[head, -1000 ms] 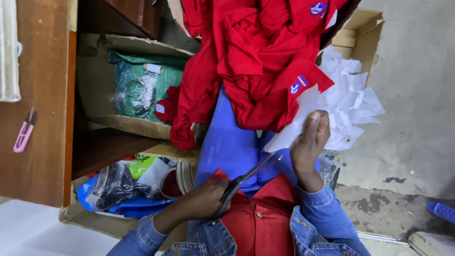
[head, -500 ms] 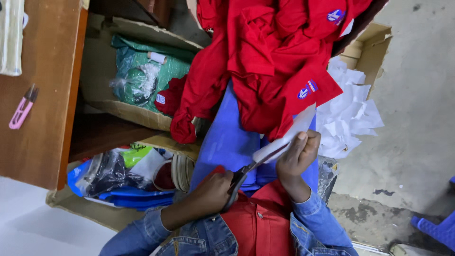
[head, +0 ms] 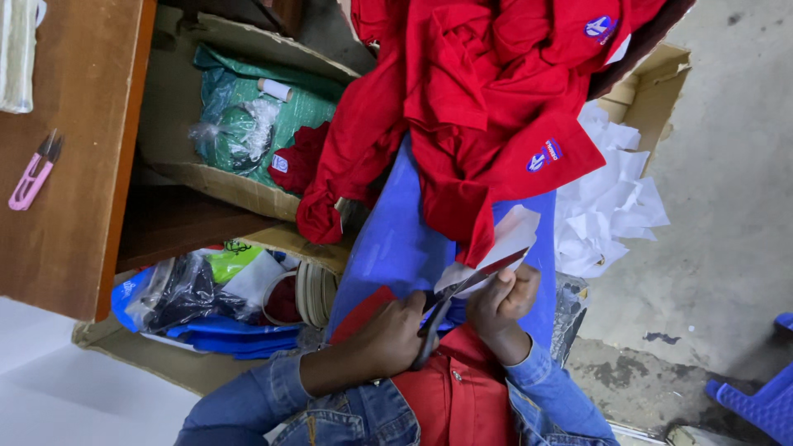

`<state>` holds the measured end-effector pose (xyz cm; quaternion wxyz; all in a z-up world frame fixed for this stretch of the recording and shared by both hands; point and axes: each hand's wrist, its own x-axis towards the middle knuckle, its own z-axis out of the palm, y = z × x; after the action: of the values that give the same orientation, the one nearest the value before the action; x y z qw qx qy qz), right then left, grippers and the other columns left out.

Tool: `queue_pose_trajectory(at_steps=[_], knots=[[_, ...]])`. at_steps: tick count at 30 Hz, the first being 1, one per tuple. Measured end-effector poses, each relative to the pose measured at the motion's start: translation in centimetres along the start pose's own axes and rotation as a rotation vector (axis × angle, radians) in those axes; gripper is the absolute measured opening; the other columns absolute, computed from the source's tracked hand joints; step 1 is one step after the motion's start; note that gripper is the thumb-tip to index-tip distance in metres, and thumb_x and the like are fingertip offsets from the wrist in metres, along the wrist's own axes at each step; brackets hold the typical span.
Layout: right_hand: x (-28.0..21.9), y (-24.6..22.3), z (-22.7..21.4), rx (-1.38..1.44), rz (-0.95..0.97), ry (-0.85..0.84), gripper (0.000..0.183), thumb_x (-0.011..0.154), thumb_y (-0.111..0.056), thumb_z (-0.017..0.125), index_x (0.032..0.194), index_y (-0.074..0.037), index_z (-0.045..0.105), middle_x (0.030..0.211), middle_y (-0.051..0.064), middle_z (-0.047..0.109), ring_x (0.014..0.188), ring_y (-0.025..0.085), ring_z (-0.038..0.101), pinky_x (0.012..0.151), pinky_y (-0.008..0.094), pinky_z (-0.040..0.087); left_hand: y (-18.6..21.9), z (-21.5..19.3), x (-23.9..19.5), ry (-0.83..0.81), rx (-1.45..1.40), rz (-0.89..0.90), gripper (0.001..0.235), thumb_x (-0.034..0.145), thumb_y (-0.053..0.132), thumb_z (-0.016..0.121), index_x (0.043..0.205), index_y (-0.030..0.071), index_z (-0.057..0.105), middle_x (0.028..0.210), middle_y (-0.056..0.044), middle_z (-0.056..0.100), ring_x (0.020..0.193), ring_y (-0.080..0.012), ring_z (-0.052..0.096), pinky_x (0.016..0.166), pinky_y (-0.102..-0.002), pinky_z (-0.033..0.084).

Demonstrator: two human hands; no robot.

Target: The person sits on the floor and uses scissors to cut white paper or fabric pieces from a red garment. They repeatedly trim the white sections and place the cut pieces into a cardboard box.

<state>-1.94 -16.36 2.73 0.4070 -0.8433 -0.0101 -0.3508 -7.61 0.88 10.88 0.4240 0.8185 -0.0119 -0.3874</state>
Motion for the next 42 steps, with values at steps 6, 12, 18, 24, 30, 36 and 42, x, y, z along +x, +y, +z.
queue_pose_trajectory(at_steps=[6, 12, 18, 24, 30, 36, 42], knots=[[-5.0, 3.2, -1.2, -0.093, -0.220, -0.031, 0.022, 0.117, -0.012, 0.044, 0.117, 0.009, 0.050, 0.086, 0.026, 0.053, 0.064, 0.041, 0.047, 0.056, 0.052, 0.035, 1.3, -0.5, 0.2, 0.028, -0.035, -0.026, 0.037, 0.095, 0.028, 0.072, 0.114, 0.002, 0.052, 0.097, -0.028, 0.073, 0.089, -0.0511, 0.068, 0.073, -0.060, 0.050], [-3.6, 3.1, -1.5, -0.024, 0.212, -0.171, 0.045, 0.115, -0.041, 0.042, 0.097, -0.002, 0.056, 0.081, 0.013, 0.056, 0.066, 0.033, 0.052, 0.065, 0.049, 0.038, 2.0, -2.2, -0.3, 0.098, -0.100, 0.085, 0.025, 0.094, 0.020, 0.067, 0.104, 0.003, 0.051, 0.085, -0.024, 0.072, 0.080, -0.0491, 0.067, 0.072, -0.057, 0.048], [1.9, 9.3, -0.9, 0.733, 0.659, -0.784, 0.011, 0.104, -0.017, 0.058, 0.097, -0.013, 0.050, 0.079, -0.001, 0.056, 0.075, 0.013, 0.063, 0.076, 0.032, 0.051, -0.5, -4.4, -1.5, 0.113, 0.288, 0.133, 0.027, 0.095, 0.022, 0.064, 0.109, 0.003, 0.051, 0.082, -0.027, 0.072, 0.072, -0.0544, 0.070, 0.061, -0.064, 0.050], [8.4, 5.6, -1.9, 0.773, 0.724, -1.331, 0.014, 0.094, -0.008, 0.059, 0.089, -0.011, 0.071, 0.086, -0.007, 0.066, 0.080, 0.004, 0.058, 0.063, 0.022, 0.043, -2.7, -4.7, -1.9, 0.230, 0.748, 0.289, 0.024, 0.099, 0.024, 0.063, 0.100, 0.002, 0.055, 0.080, -0.021, 0.066, 0.064, -0.0357, 0.067, 0.051, -0.048, 0.050], [12.0, 2.3, -5.9, 0.279, 0.871, -0.926, 0.068, 0.093, -0.024, 0.080, 0.061, -0.021, 0.020, 0.056, -0.009, 0.019, 0.052, 0.005, 0.022, 0.048, 0.033, 0.015, -2.3, -4.5, -2.4, 0.067, 0.486, 0.141, 0.042, 0.107, 0.044, 0.058, 0.106, 0.002, 0.054, 0.086, -0.028, 0.069, 0.073, -0.0548, 0.067, 0.060, -0.064, 0.049], [13.4, 0.9, -7.0, 0.455, 0.698, -0.815, 0.052, 0.110, -0.031, 0.056, 0.062, -0.018, 0.040, 0.059, -0.012, 0.038, 0.058, 0.001, 0.035, 0.050, 0.029, 0.021, -1.9, -3.8, -1.5, -0.075, 0.234, 0.096, 0.026, 0.093, 0.023, 0.062, 0.110, 0.004, 0.054, 0.098, -0.026, 0.065, 0.082, -0.0563, 0.066, 0.069, -0.065, 0.045], [12.8, -0.9, -7.0, 0.424, 0.600, -0.818, 0.056, 0.107, -0.028, 0.061, 0.063, -0.019, 0.026, 0.062, -0.012, 0.025, 0.057, 0.003, 0.025, 0.051, 0.029, 0.015, 0.2, -4.0, -1.1, -0.003, 0.109, 0.090, 0.022, 0.092, 0.018, 0.063, 0.102, 0.004, 0.050, 0.086, -0.026, 0.068, 0.074, -0.0525, 0.065, 0.064, -0.062, 0.041]])
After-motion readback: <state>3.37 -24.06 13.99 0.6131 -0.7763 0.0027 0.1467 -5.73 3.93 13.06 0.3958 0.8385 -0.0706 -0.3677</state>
